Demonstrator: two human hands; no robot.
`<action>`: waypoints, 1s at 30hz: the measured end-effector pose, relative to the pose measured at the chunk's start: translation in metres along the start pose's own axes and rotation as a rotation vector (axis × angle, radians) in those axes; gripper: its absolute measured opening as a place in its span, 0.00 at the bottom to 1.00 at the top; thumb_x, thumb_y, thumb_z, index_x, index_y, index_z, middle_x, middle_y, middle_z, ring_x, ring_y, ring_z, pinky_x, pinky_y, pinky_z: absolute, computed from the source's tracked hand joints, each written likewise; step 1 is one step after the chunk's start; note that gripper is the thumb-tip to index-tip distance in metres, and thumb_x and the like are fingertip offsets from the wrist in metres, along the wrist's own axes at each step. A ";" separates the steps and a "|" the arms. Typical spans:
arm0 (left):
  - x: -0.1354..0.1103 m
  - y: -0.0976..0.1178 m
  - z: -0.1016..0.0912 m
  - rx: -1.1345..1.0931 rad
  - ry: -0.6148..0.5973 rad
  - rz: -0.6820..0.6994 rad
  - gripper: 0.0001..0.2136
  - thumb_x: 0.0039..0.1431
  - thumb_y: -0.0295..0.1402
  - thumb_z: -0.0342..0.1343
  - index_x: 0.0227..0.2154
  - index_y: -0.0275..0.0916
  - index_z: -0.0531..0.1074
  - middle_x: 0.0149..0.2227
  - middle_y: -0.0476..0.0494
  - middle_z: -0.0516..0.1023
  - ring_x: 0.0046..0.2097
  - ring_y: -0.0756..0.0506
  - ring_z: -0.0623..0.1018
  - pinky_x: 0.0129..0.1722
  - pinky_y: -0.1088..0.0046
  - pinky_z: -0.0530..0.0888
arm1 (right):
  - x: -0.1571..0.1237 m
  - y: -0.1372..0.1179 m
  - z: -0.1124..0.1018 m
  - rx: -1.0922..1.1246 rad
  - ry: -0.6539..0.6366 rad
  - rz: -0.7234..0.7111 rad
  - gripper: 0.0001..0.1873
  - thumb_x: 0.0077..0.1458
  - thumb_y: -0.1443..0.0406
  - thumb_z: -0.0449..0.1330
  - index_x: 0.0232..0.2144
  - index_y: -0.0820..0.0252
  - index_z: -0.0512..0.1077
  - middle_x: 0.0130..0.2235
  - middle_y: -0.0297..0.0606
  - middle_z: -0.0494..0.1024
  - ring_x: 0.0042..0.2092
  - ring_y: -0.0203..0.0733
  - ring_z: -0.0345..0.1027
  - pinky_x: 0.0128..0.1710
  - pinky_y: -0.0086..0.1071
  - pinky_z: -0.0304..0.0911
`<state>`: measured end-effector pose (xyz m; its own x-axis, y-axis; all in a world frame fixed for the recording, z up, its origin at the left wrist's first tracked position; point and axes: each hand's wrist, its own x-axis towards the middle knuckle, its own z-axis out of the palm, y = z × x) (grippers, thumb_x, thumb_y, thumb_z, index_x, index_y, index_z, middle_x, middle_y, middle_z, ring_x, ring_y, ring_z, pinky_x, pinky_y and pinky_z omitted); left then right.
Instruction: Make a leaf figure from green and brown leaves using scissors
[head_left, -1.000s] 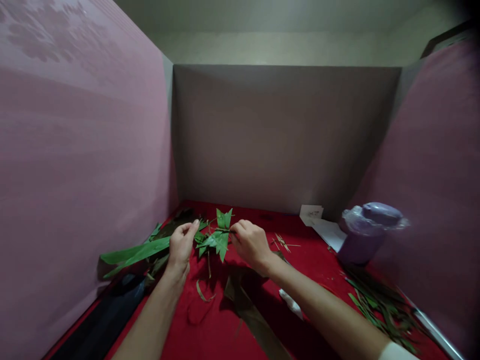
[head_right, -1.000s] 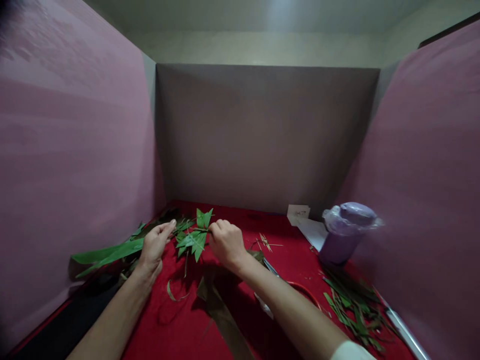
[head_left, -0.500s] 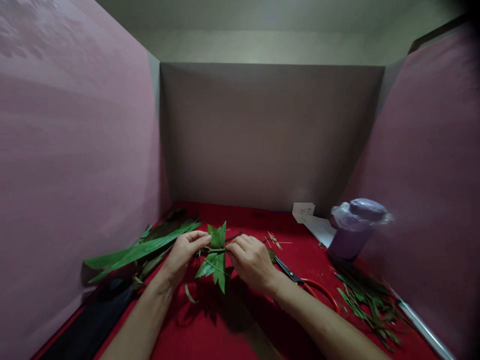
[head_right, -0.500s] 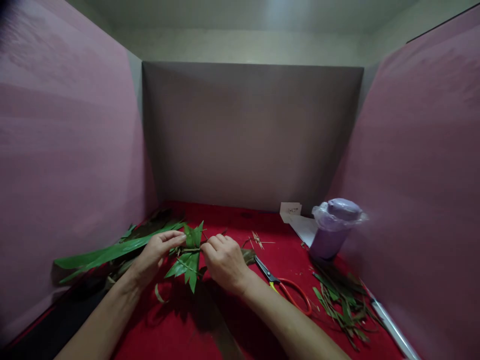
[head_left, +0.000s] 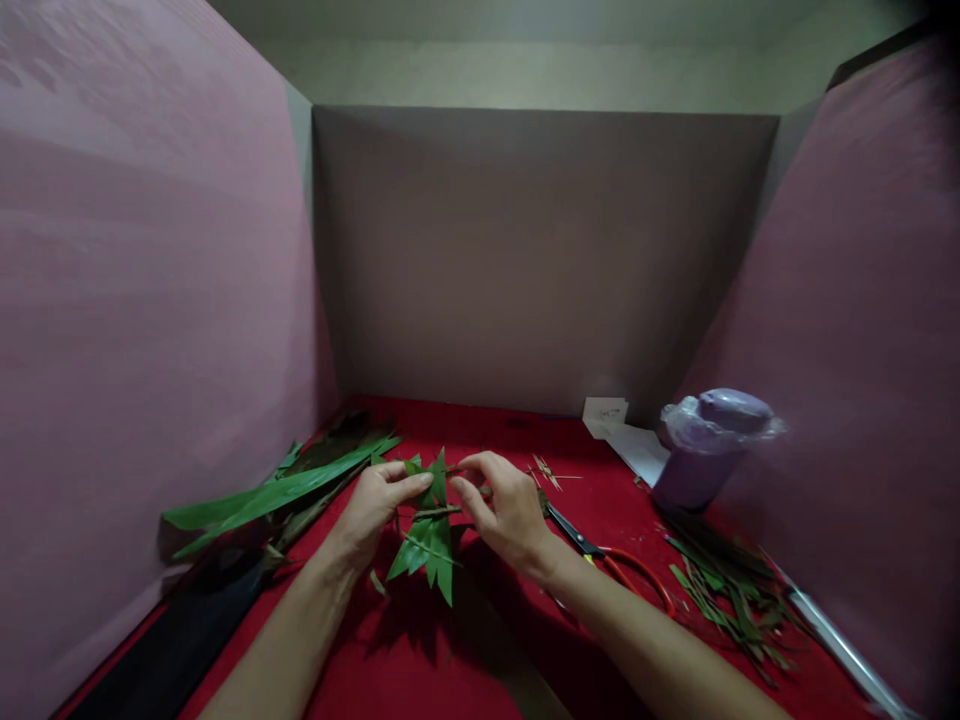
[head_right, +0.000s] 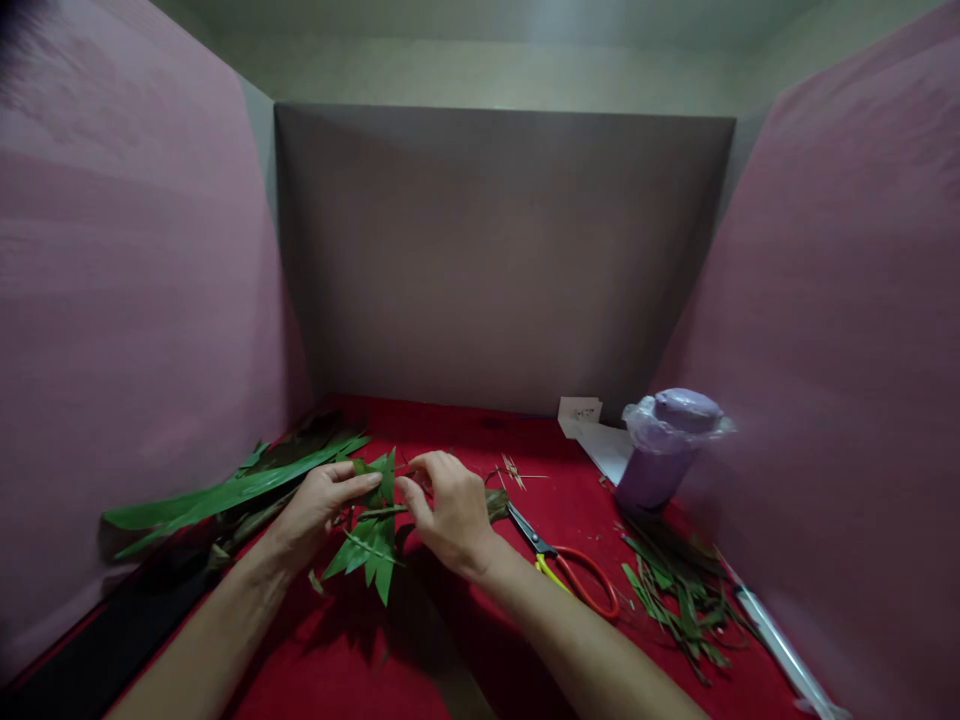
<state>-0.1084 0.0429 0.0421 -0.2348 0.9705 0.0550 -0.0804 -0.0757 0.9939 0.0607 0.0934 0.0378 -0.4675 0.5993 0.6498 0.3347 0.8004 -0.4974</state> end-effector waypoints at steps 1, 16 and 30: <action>-0.001 0.000 0.002 0.002 -0.002 -0.002 0.09 0.43 0.35 0.63 0.19 0.37 0.70 0.18 0.53 0.71 0.20 0.52 0.68 0.22 0.76 0.63 | 0.001 0.000 0.001 0.084 0.009 0.076 0.06 0.56 0.63 0.54 0.32 0.59 0.68 0.30 0.36 0.71 0.32 0.38 0.62 0.31 0.29 0.54; -0.003 -0.001 0.010 -0.009 -0.085 -0.037 0.08 0.43 0.36 0.63 0.21 0.36 0.74 0.19 0.52 0.72 0.22 0.53 0.68 0.25 0.76 0.63 | 0.006 0.007 0.011 0.584 -0.094 0.289 0.07 0.51 0.66 0.54 0.22 0.60 0.65 0.21 0.27 0.61 0.24 0.32 0.54 0.24 0.25 0.52; -0.003 -0.001 0.010 0.005 -0.090 -0.062 0.09 0.42 0.37 0.63 0.21 0.37 0.74 0.20 0.49 0.74 0.23 0.50 0.71 0.24 0.74 0.64 | 0.008 0.012 0.011 0.649 -0.066 0.344 0.07 0.49 0.65 0.55 0.22 0.60 0.66 0.22 0.29 0.64 0.25 0.32 0.56 0.25 0.25 0.53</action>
<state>-0.0983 0.0419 0.0421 -0.1415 0.9899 0.0014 -0.0871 -0.0139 0.9961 0.0518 0.1073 0.0302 -0.4786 0.7964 0.3698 -0.0708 0.3848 -0.9203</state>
